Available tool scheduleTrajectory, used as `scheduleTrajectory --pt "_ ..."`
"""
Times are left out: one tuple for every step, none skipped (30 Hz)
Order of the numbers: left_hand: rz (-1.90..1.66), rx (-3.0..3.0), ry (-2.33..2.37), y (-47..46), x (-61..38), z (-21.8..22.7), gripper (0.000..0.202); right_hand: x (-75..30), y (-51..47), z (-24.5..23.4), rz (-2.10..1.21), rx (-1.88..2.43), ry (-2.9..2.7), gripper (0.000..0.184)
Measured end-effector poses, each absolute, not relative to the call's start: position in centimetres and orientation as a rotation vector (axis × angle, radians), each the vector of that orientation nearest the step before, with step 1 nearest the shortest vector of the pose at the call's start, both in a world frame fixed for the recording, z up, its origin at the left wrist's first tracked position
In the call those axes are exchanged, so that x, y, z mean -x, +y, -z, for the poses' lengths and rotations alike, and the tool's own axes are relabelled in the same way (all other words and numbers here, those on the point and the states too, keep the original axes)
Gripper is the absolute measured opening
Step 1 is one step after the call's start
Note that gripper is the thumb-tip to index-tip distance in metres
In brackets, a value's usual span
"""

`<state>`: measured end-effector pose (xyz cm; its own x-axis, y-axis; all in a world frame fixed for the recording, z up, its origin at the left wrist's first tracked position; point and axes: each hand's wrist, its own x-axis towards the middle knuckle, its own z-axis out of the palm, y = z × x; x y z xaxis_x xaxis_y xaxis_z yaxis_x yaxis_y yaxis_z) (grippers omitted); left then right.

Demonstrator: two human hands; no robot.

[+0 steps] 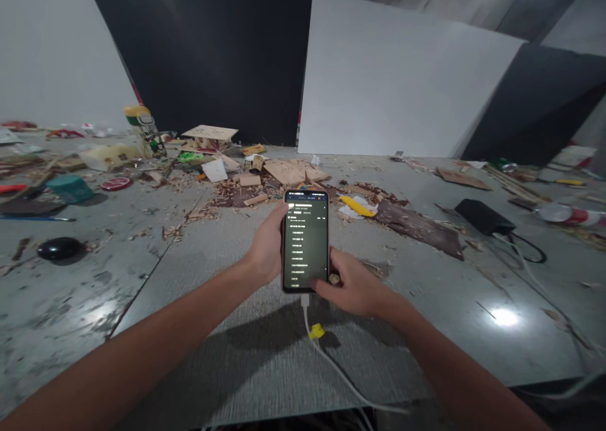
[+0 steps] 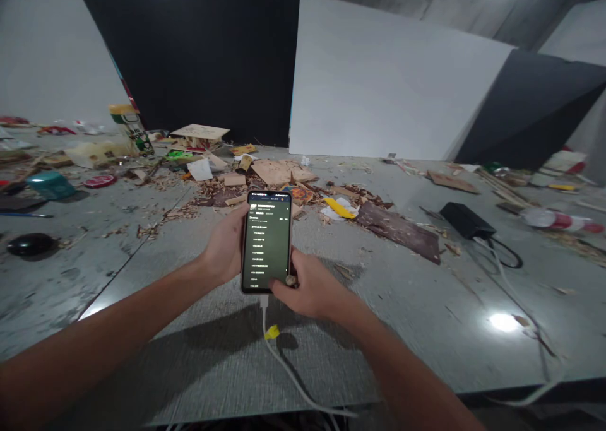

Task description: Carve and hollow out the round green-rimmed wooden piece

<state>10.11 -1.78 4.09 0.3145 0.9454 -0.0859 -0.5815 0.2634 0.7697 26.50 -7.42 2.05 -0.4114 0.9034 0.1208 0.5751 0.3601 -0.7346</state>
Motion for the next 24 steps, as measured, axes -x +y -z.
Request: scheduleTrajectory --pt "-1.123 -0.704 0.615 -1.78 -10.11 -4.10 0.020 -26.51 -7.45 -2.07 -0.851 1.267 -2.107 0.021" --pt "-1.121 -0.703 0.611 -1.79 -10.10 -4.10 0.020 -26.53 -7.47 -2.08 -0.866 1.258 -2.104 0.023" --pt "-1.118 -0.704 0.605 -1.79 -10.09 -4.08 0.020 -26.55 -7.50 -2.09 -0.877 1.253 -2.101 0.025" --pt "-1.117 -0.705 0.598 -1.80 -10.09 -4.07 0.020 -26.57 -7.52 -2.08 -0.883 1.250 -2.099 0.026" --pt "-1.118 -0.706 0.593 -1.80 -10.09 -4.05 0.020 -26.59 -7.54 -2.08 -0.888 1.246 -2.097 0.027" --pt "-1.120 -0.707 0.589 -1.81 -10.10 -4.04 0.020 -26.60 -7.56 -2.07 -0.894 1.239 -2.093 0.027" --pt "-1.121 -0.706 0.588 -1.81 -10.11 -4.04 0.021 -26.60 -7.57 -2.06 -0.903 1.229 -2.091 0.028" --pt "-1.120 -0.705 0.589 -1.82 -10.14 -4.05 0.022 -26.59 -7.58 -2.06 -0.909 1.218 -2.090 0.028" --pt "-1.120 -0.703 0.592 -1.82 -10.16 -4.07 0.022 -26.58 -7.58 -2.06 -0.912 1.209 -2.090 0.028" --pt "-1.121 -0.701 0.594 -1.83 -10.18 -4.10 0.022 -26.56 -7.58 -2.06 -0.915 1.201 -2.091 0.028" --pt "-1.120 -0.700 0.596 -1.83 -10.19 -4.12 0.022 -26.53 -7.57 -2.06 -0.917 1.197 -2.089 0.029" --pt "-1.121 -0.698 0.598 -1.82 -10.20 -4.15 0.021 -26.52 -7.56 -2.06 -0.916 1.199 -2.087 0.029" --pt "-1.118 -0.697 0.600 -1.81 -10.20 -4.17 0.021 -26.51 -7.54 -2.05 -0.915 1.204 -2.085 0.029" --pt "-1.114 -0.696 0.601 -1.80 -10.19 -4.19 0.020 -26.52 -7.51 -2.03 -0.915 1.208 -2.086 0.029" --pt "-1.110 -0.695 0.602 -1.79 -10.18 -4.20 0.020 -26.54 -7.48 -1.99 -0.915 1.211 -2.088 0.029" --pt "-1.107 -0.691 0.603 -1.77 -10.17 -4.21 0.020 -26.58 -7.44 -1.94 -0.912 1.211 -2.094 0.029" --pt "-1.107 -0.685 0.605 -1.76 -10.16 -4.22 0.020 -26.62 -7.41 -1.88 -0.906 1.211 -2.102 0.029" --pt "-1.106 -0.679 0.607 -1.76 -10.16 -4.23 0.020 -26.68 -7.39 -1.81 -0.900 1.208 -2.108 0.029" --pt "-1.105 -0.672 0.609 -1.76 -10.15 -4.24 0.019 -26.73 -7.38 -1.75 -0.897 1.206 -2.111 0.029" --pt "-1.107 -0.666 0.613 -1.76 -10.16 -4.27 0.019 -26.77 -7.38 -1.70 -0.893 1.207 -2.111 0.028" --pt "-1.107 -0.662 0.618 -1.76 -10.16 -4.29 0.020 -26.79 -7.38 -1.67 -0.891 1.209 -2.109 0.028" --pt "-1.109 -0.659 0.624 -1.77 -10.17 -4.32 0.020 -26.80 -7.40 -1.66 -0.894 1.210 -2.110 0.027" --pt "-1.112 -0.658 0.630 -1.78 -10.19 -4.34 0.020 -26.80 -7.41 -1.66 -0.897 1.211 -2.110 0.027" --pt "-1.114 -0.659 0.633 -1.79 -10.20 -4.35 0.020 -26.79 -7.42 -1.68 -0.893 1.213 -2.113 0.026"
